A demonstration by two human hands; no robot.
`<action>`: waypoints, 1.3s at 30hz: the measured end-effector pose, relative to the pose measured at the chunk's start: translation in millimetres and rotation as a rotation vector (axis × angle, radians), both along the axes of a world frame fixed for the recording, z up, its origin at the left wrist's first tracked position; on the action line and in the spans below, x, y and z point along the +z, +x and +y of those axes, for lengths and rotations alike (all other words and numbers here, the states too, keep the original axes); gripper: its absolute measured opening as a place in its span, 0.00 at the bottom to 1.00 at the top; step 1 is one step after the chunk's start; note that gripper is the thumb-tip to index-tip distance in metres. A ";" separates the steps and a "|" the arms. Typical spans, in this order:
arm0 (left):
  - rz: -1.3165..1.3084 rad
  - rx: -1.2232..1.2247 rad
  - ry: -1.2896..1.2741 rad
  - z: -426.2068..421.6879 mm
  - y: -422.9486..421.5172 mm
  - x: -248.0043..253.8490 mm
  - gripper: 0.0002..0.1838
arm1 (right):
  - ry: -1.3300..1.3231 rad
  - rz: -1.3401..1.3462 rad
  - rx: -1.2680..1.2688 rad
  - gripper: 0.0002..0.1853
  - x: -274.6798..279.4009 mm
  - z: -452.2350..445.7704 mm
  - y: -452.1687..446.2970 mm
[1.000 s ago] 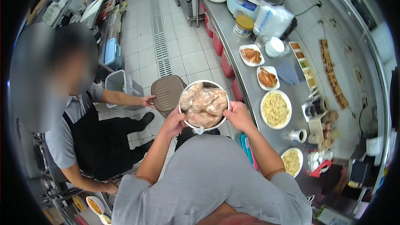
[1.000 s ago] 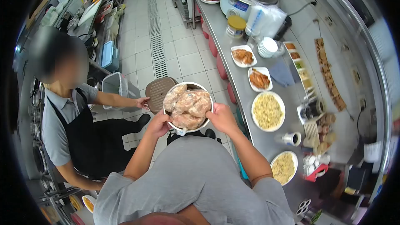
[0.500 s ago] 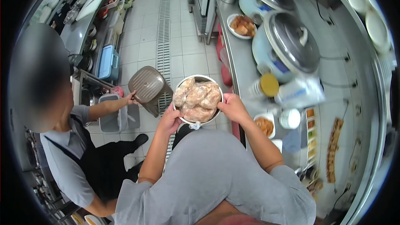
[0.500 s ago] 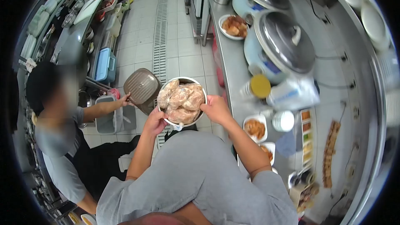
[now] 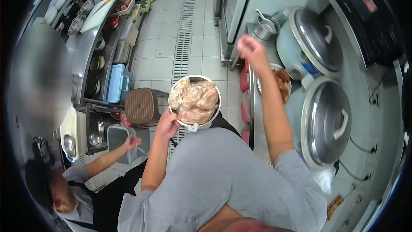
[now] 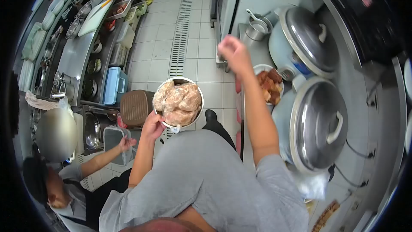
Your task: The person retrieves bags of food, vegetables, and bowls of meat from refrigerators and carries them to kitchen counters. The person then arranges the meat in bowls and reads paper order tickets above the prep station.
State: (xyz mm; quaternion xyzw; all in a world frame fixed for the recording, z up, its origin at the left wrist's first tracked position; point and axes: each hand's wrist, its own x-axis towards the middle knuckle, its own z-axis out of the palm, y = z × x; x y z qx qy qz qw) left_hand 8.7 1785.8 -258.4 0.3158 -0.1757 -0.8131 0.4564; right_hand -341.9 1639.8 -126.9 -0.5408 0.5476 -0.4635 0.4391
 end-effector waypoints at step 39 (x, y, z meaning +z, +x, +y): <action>-0.161 -0.759 0.122 -587.6 -121.4 -4.9 0.39 | -0.575 0.544 -0.705 0.20 14.3 -454.6 51.0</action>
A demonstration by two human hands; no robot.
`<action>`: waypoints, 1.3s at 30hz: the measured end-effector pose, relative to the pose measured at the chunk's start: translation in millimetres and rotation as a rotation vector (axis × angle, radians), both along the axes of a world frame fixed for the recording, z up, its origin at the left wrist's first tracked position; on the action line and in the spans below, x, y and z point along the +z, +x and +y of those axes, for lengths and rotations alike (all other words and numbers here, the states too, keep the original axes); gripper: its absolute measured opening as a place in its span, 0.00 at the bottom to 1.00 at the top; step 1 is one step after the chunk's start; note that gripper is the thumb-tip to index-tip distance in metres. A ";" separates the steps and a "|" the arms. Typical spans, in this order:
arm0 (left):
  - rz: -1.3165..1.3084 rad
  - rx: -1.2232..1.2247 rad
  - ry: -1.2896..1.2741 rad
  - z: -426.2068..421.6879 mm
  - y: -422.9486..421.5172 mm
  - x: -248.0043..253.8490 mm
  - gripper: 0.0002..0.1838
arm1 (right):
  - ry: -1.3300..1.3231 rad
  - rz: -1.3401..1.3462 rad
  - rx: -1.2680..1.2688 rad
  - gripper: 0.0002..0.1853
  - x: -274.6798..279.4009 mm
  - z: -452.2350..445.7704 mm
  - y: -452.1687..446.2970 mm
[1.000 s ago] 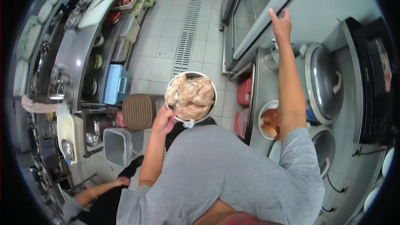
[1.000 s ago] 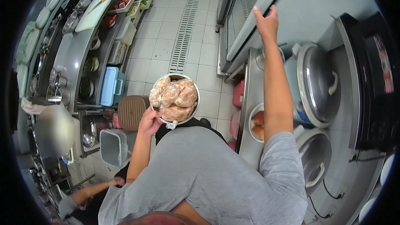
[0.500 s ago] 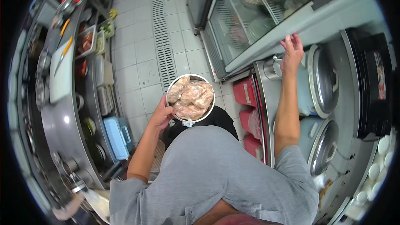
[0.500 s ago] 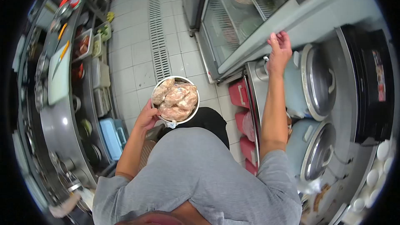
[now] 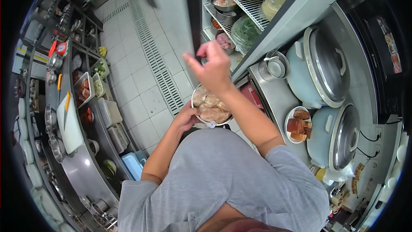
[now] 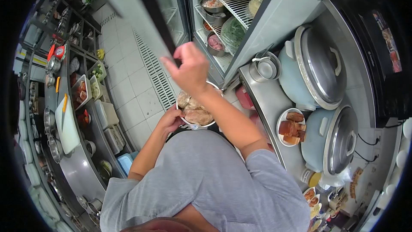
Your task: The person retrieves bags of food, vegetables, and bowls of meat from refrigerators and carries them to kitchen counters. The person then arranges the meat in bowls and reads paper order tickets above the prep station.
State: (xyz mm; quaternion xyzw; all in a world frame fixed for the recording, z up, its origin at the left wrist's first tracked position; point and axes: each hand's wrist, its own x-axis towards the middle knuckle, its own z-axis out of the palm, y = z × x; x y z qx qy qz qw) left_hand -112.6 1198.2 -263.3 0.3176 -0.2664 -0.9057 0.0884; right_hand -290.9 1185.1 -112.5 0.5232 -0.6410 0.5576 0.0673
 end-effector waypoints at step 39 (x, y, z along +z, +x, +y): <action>-0.003 -0.126 -0.105 -383.2 3.9 -22.1 0.42 | 0.254 -0.231 -1.186 0.26 -149.1 -122.4 -132.5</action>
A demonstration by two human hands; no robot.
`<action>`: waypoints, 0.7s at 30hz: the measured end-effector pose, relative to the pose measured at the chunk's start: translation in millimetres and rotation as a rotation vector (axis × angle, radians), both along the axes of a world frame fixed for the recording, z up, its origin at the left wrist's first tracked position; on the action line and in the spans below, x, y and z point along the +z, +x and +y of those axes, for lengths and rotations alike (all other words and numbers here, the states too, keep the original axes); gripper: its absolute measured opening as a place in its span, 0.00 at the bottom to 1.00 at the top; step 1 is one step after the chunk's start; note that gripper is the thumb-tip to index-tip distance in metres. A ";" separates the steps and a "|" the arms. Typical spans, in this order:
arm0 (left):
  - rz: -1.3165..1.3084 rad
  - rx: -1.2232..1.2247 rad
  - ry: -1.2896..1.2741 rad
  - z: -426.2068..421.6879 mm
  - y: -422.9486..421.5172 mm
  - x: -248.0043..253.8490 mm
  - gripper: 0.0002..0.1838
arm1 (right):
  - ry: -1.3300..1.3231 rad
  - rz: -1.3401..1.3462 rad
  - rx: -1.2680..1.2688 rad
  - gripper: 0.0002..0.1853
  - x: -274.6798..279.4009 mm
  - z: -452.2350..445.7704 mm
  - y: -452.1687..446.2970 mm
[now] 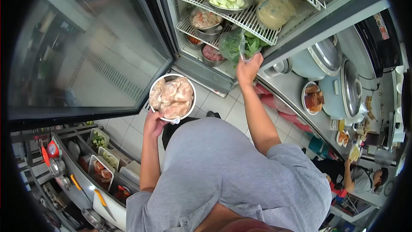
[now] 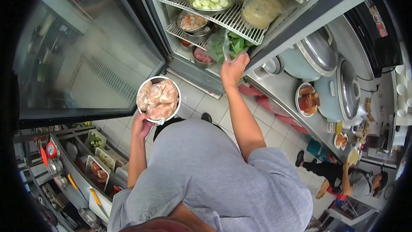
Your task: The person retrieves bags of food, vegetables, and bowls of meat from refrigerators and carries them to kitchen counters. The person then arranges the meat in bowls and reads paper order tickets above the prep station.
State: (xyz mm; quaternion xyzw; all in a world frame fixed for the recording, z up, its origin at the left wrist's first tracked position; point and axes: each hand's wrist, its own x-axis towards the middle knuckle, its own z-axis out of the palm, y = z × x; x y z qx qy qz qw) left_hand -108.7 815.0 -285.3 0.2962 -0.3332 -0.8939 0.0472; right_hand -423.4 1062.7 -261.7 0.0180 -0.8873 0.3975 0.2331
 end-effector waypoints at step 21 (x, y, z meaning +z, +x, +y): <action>0.021 -0.324 0.023 -127.5 -73.9 -11.5 0.39 | -0.481 -0.394 -0.062 0.25 -52.3 14.3 51.5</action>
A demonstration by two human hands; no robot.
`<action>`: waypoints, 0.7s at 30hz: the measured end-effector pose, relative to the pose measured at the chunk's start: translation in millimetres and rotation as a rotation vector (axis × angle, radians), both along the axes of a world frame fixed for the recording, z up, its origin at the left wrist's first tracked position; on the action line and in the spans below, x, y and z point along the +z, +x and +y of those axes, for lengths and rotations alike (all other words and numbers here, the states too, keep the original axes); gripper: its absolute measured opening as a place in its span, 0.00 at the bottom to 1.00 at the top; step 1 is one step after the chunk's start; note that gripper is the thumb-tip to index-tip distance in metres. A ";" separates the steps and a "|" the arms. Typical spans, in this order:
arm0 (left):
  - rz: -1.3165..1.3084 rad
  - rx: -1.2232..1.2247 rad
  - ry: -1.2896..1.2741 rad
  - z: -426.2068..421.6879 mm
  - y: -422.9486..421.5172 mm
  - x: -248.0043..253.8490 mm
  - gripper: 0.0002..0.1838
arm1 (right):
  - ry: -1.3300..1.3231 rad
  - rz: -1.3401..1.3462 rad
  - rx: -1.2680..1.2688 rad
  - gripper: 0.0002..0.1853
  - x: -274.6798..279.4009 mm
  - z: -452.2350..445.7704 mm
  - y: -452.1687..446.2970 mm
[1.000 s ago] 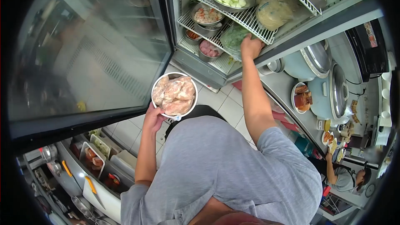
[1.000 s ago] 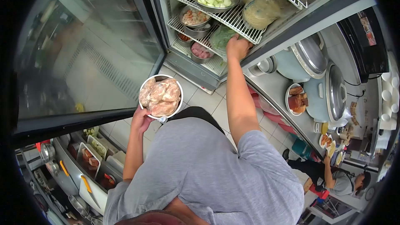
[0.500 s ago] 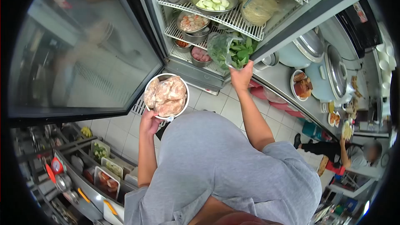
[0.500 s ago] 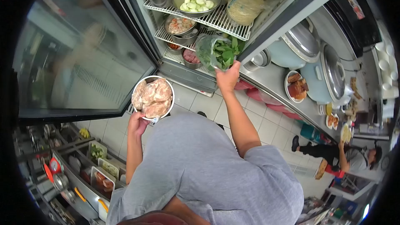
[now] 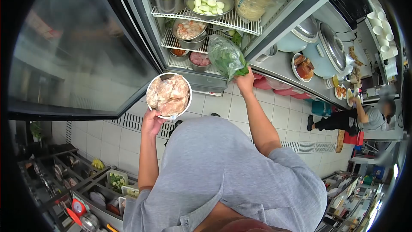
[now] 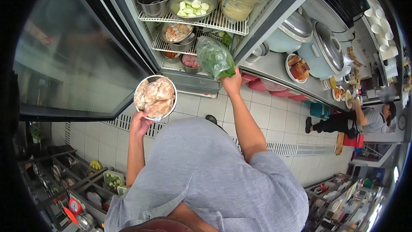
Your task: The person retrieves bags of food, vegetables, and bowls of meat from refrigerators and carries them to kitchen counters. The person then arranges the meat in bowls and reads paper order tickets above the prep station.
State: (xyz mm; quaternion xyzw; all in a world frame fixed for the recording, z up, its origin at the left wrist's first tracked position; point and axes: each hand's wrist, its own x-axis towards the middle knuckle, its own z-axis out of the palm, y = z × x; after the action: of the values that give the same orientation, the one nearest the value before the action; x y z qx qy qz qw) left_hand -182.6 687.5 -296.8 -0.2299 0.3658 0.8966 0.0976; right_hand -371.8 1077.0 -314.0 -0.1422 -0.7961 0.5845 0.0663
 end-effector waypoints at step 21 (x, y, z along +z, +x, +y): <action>-0.035 -0.037 0.049 -5.5 9.3 -14.5 0.44 | -1.476 -0.167 -0.079 0.26 -39.8 19.0 46.2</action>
State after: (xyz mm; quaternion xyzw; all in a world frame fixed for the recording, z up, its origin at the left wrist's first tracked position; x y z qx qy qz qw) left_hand -173.4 682.0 -311.3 -0.2361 0.3460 0.8992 0.1263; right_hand -325.7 1096.1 -353.8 -0.2224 -0.1932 0.9517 -0.0862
